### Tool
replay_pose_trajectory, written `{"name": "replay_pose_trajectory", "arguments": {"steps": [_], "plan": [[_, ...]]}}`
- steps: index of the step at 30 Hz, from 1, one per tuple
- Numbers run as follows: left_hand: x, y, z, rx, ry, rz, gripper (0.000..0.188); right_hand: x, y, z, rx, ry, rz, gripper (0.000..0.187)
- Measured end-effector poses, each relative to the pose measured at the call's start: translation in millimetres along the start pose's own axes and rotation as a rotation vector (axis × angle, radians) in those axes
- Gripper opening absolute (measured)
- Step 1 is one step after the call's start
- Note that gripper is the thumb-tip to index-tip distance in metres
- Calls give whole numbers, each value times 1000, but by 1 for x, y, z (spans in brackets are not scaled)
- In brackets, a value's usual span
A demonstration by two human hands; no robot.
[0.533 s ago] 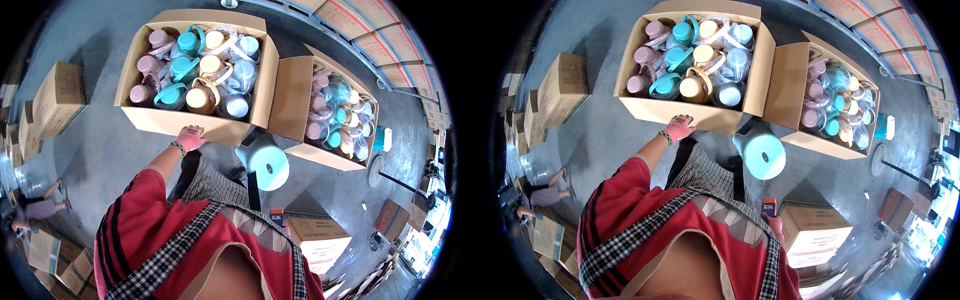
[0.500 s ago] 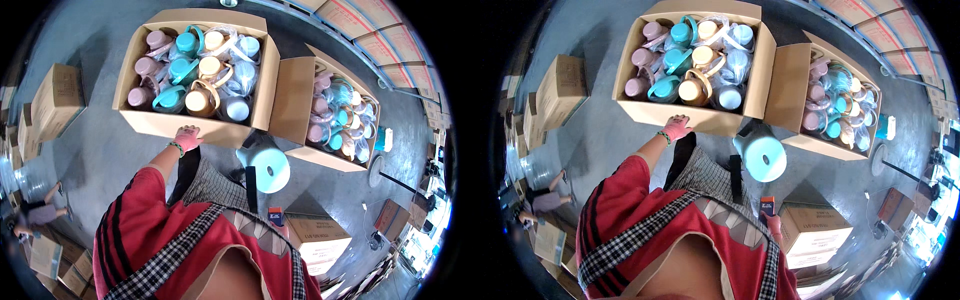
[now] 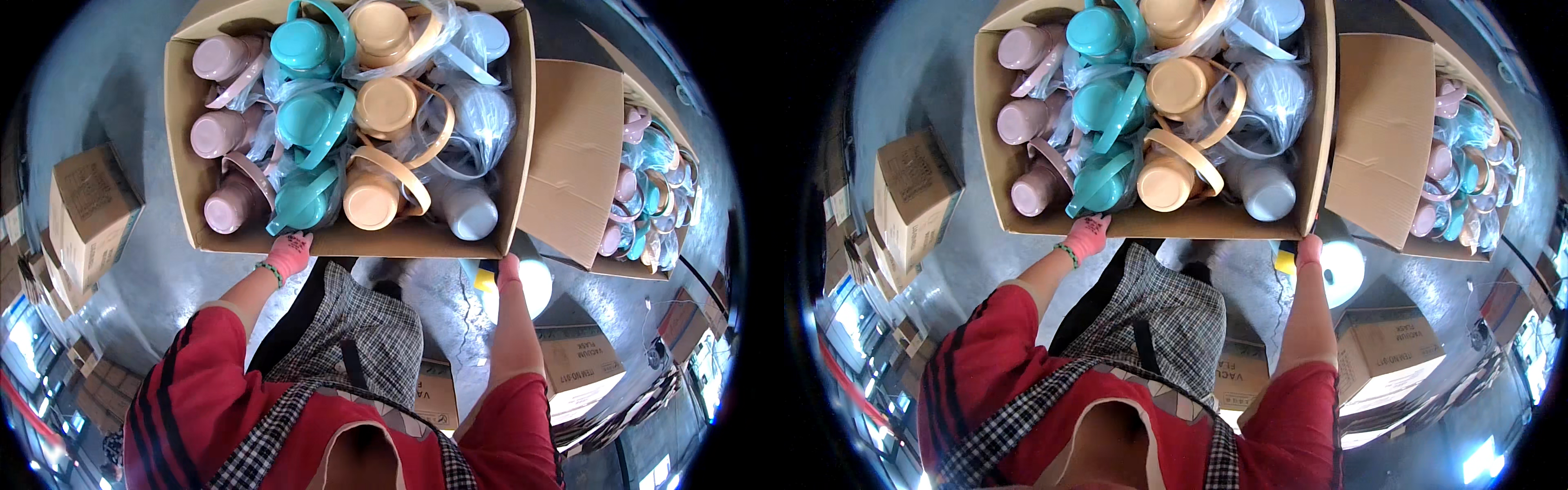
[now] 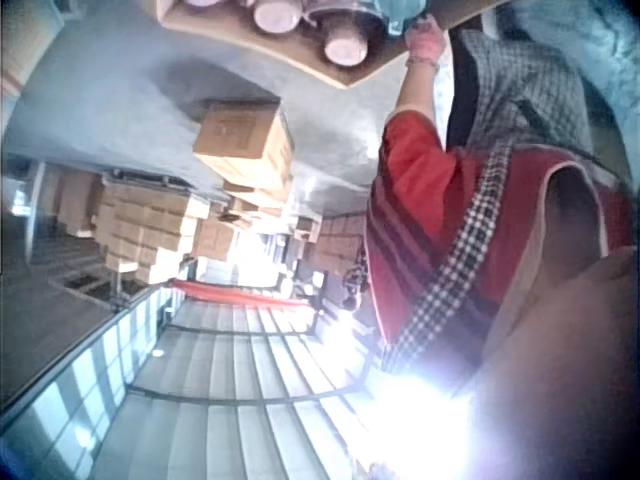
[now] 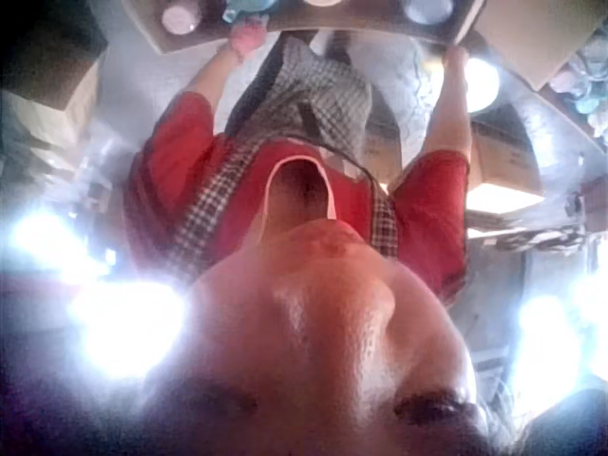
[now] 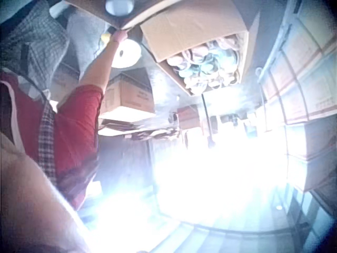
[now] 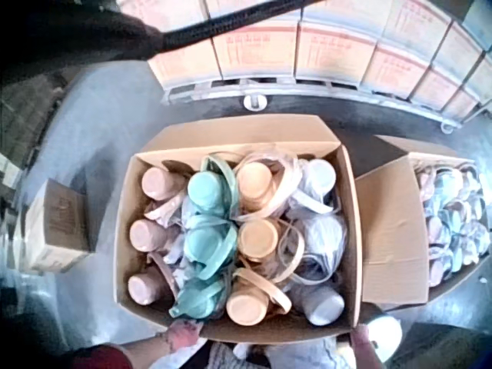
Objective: The person packs plastic kitchenware, including bowls and cups, into cardboard boxes. They arrange the items inside, close the flaps, and seal the boxes using a handheld tape dispenser. The process is repeated for multiple boxes in a warehouse setting.
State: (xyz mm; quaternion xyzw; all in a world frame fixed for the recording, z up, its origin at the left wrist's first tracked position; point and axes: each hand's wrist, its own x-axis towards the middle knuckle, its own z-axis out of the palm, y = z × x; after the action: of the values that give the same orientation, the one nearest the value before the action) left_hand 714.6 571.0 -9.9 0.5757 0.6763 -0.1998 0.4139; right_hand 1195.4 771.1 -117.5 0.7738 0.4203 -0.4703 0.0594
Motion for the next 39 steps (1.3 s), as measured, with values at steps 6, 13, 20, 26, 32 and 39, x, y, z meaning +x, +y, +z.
{"name": "replay_pose_trajectory", "arguments": {"steps": [6, 13, 20, 26, 32, 39], "plan": [[-2, -26, 2, -41, 185, 88, 20, 8, -26, 1, -243, -26, -199, 19], [3, -10, -7, -100, 87, 169, 24, 13, 19, -30, -121, 2, -210, 20], [-36, -47, 28, -25, 229, 317, 29, -71, -47, 81, 564, 20, 97, 27], [-71, -153, 29, 71, 58, 200, 32, -152, -11, 122, 667, -196, 123, 32], [-95, -160, 4, -421, 116, 124, 47, -145, 60, 176, 1148, -57, 256, 38], [-32, -210, -92, -659, 658, -240, 36, -239, 18, 98, 948, 274, -8, 48]]}}
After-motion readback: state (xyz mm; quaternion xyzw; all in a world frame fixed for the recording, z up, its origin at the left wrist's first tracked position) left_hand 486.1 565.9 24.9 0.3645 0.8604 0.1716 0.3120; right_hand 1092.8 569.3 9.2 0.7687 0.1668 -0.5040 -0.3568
